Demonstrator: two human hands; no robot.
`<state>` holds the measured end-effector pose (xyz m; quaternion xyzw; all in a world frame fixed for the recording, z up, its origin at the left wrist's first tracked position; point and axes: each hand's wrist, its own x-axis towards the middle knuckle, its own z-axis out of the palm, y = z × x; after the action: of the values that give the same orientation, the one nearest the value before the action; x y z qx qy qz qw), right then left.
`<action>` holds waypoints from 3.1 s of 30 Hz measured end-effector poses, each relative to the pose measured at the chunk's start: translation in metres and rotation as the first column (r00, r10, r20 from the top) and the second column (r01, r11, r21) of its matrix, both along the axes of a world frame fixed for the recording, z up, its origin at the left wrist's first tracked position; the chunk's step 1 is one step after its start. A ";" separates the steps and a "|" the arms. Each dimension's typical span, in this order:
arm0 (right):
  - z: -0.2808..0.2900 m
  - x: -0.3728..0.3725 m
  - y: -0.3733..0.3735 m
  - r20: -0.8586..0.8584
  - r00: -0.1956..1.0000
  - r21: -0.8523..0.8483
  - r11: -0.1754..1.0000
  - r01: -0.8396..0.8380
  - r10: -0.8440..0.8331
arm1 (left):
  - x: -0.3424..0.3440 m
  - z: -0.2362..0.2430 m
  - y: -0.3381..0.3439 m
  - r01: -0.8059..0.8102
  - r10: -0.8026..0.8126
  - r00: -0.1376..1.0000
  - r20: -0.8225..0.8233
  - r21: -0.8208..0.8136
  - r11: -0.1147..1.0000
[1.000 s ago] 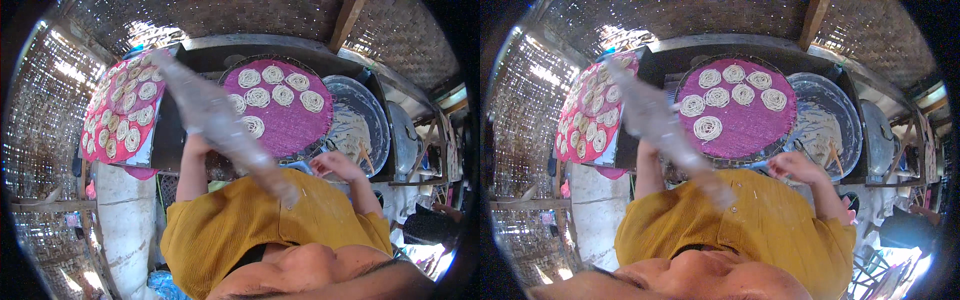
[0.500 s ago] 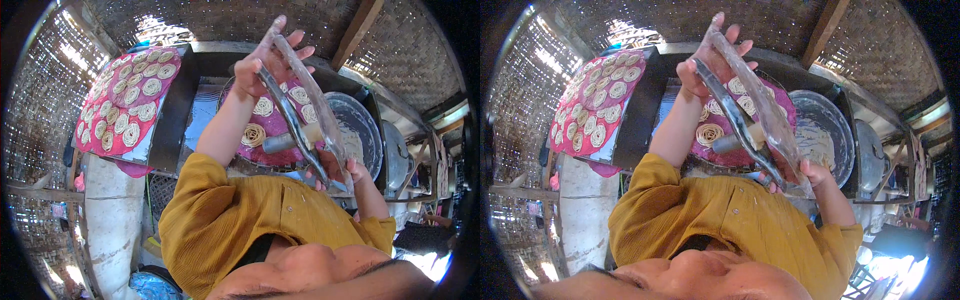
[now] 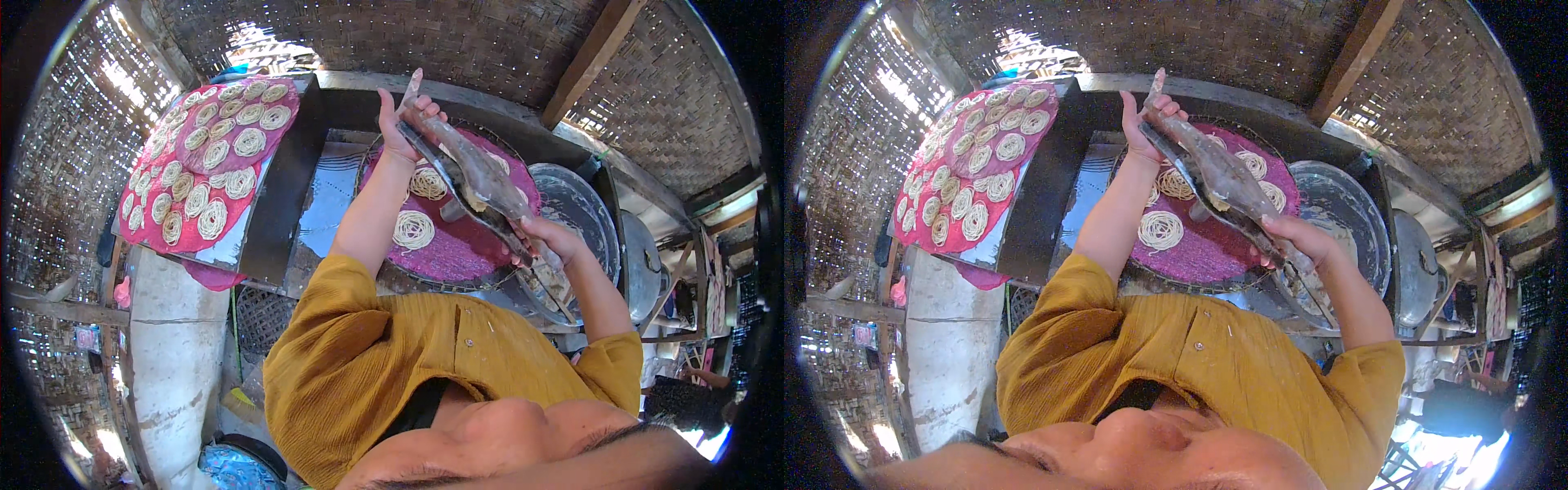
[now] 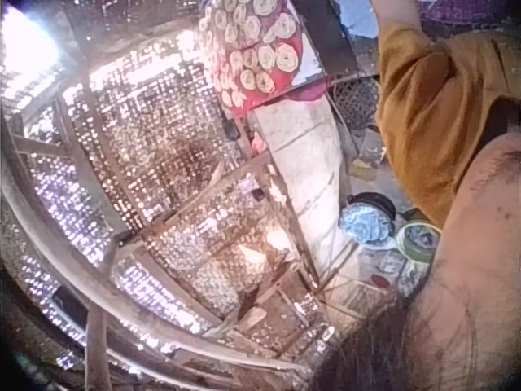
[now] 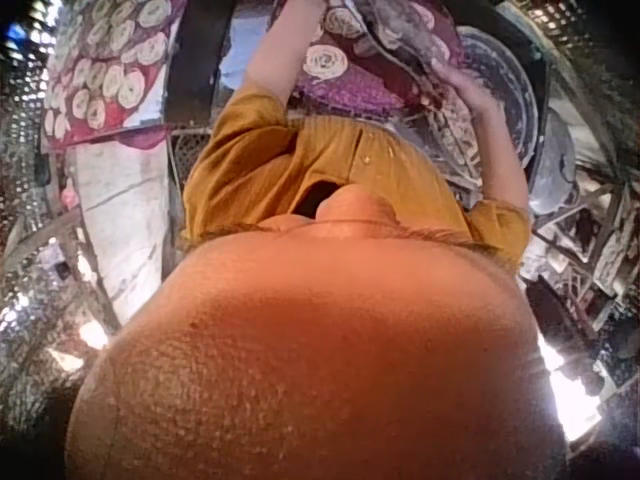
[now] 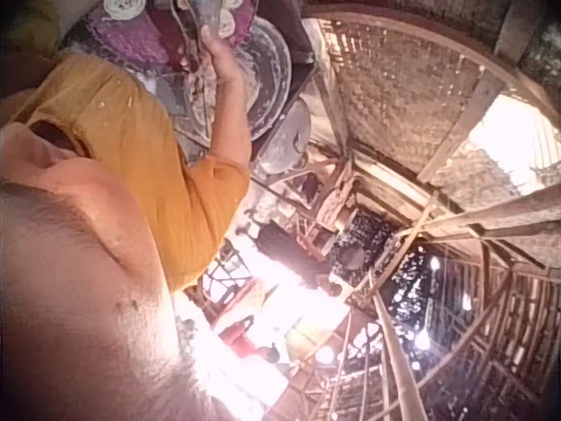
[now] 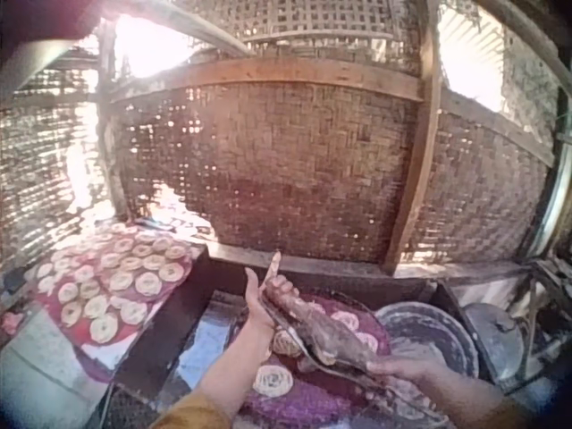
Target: The person prepares round pastries by dispensing batter into a circular mold on a purple mat, smoothing it out, and then reloading the dispenser with more batter from a large bowl.
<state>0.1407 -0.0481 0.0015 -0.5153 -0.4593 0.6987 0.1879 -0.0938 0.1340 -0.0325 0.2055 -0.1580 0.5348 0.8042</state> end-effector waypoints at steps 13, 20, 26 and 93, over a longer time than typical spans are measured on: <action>0.047 -0.010 -0.015 0.173 0.985 0.295 0.955 -0.030 -0.022 | -0.005 0.038 -0.008 -0.062 0.044 0.993 0.105 0.168 0.984; 0.047 -0.006 -0.037 0.118 0.993 0.250 0.968 -0.007 -0.023 | -0.002 0.038 -0.034 -0.001 -0.007 0.996 0.089 0.079 0.997; 0.067 0.003 -0.038 0.289 0.950 0.328 0.945 0.019 -0.119 | 0.009 0.043 -0.030 0.061 -0.091 0.977 0.191 0.158 0.985; 0.011 0.050 -0.056 0.098 0.964 0.067 0.969 0.240 -0.245 | 0.084 0.021 -0.013 0.191 -0.198 0.971 -0.130 -0.065 0.979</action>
<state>0.1904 -0.1038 0.0124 -0.5985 -0.4209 0.6295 0.2615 -0.0095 0.1209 -0.0110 0.2041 -0.1083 0.4420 0.8668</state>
